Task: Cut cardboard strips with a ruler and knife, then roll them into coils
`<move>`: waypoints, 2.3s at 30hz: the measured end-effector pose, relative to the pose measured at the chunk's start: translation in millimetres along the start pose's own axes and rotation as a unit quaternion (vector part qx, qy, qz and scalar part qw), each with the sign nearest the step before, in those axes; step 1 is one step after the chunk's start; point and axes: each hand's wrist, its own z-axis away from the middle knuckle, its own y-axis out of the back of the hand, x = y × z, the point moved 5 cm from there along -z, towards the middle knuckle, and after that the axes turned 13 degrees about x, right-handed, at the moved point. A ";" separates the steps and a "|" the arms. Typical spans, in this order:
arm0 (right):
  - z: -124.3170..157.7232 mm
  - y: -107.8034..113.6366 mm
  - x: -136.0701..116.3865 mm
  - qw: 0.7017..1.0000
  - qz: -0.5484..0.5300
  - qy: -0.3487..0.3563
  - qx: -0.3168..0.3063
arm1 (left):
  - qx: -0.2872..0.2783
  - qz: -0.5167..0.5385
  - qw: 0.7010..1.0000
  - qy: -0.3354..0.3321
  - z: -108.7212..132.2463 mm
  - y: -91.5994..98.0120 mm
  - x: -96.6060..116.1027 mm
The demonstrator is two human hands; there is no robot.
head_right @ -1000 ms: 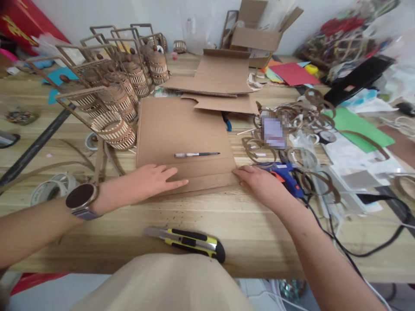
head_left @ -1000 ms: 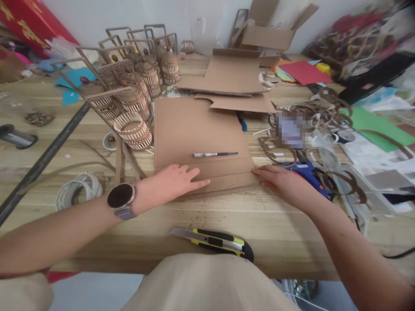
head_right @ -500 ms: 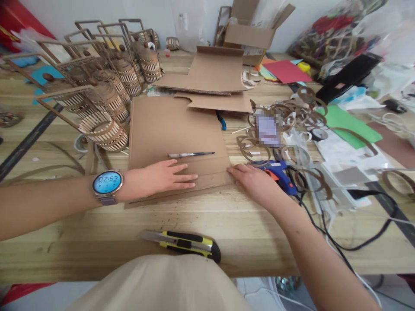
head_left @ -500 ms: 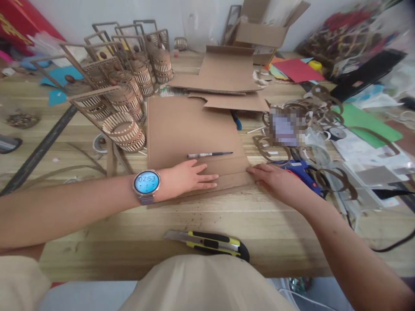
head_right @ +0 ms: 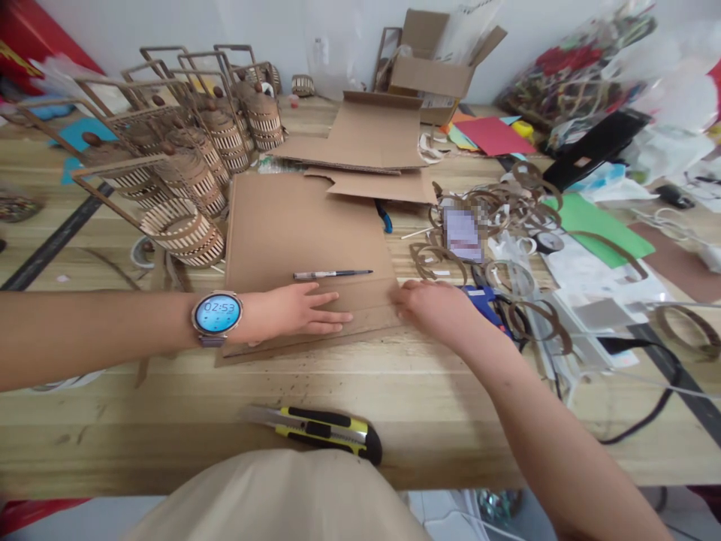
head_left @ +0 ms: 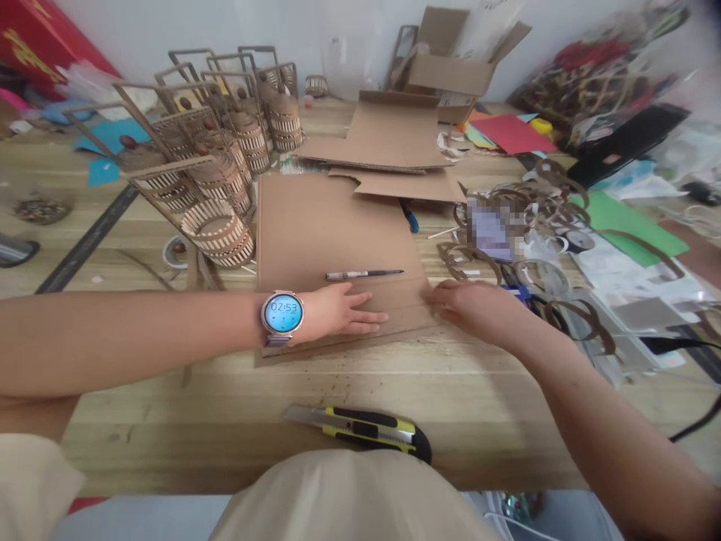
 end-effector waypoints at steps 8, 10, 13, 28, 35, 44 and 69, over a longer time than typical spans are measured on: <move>-85.3 4.7 -57.7 0.999 0.030 0.006 0.020 | 0.016 -0.029 0.998 -0.054 3.6 -13.5 -5.9; -94.4 0.6 -59.8 1.000 0.022 0.001 0.019 | 0.032 -0.016 0.998 -0.052 4.7 -18.2 -8.4; -89.9 3.7 -44.7 0.998 0.013 -0.042 0.045 | 0.028 -0.007 0.999 -0.046 3.1 -24.1 -12.3; 47.6 -1.5 -85.8 0.807 -0.489 -0.256 0.210 | -0.074 0.043 0.996 -0.026 -8.8 -30.9 -24.0; 43.6 0.8 -85.5 0.828 -0.452 -0.204 0.262 | -0.011 0.051 0.998 -0.032 -7.7 -26.4 -20.2; 29.3 -17.5 -35.1 0.954 -0.242 -0.041 0.173 | -0.083 -0.009 0.996 0.016 -1.8 -11.5 -8.9; 28.3 -24.0 -31.2 0.942 -0.254 -0.016 0.220 | -0.065 -0.011 0.996 0.055 0.2 7.9 7.4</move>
